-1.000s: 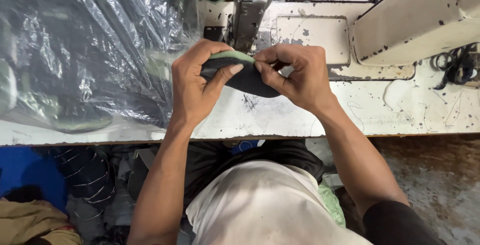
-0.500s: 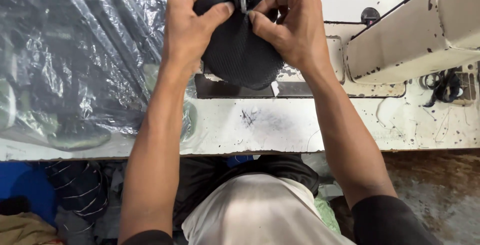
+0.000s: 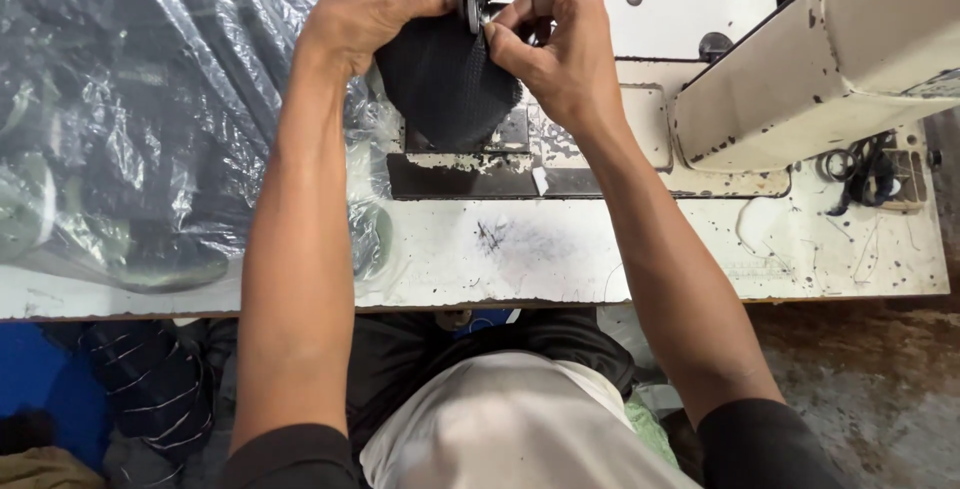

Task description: The person operates a sewing machine to stitch a black strap onto a green slipper sole. They repeatedly guide the slipper under the needle, adjust the strap alignment, and rotate the item to sew different sections.

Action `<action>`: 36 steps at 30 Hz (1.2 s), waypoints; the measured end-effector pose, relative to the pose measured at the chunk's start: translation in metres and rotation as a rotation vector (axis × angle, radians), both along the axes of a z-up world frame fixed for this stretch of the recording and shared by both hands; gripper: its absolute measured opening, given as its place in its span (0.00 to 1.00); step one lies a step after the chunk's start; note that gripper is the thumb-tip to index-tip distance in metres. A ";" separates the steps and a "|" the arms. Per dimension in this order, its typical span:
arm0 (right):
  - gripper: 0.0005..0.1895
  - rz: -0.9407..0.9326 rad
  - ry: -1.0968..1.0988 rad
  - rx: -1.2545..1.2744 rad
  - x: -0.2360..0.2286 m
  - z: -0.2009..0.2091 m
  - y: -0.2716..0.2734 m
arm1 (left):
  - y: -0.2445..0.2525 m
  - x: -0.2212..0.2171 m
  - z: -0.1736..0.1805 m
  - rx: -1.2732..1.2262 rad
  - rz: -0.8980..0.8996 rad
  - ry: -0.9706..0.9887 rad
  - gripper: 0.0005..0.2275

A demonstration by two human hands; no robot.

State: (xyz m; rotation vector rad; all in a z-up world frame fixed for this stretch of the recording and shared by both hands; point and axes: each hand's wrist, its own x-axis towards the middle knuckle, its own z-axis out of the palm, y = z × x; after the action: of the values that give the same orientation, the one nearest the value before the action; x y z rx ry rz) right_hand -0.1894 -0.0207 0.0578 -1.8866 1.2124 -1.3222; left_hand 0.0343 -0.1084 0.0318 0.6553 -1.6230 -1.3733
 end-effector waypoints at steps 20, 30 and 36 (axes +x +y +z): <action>0.12 0.302 0.750 -0.533 -0.018 0.057 0.057 | 0.161 -0.008 -0.042 0.144 0.118 0.476 0.23; 0.09 0.220 0.767 -0.573 -0.008 0.050 0.059 | 0.153 -0.010 -0.031 0.086 0.166 0.351 0.23; 0.09 0.186 0.650 -0.621 0.003 0.041 0.066 | 0.136 -0.028 -0.030 -0.093 0.292 0.218 0.22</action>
State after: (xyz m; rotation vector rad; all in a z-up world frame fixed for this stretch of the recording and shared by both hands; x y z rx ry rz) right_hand -0.1861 0.0455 0.0990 -2.9565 0.9076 -1.0854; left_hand 0.0062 0.0274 0.0018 0.6358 -1.3502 -1.1093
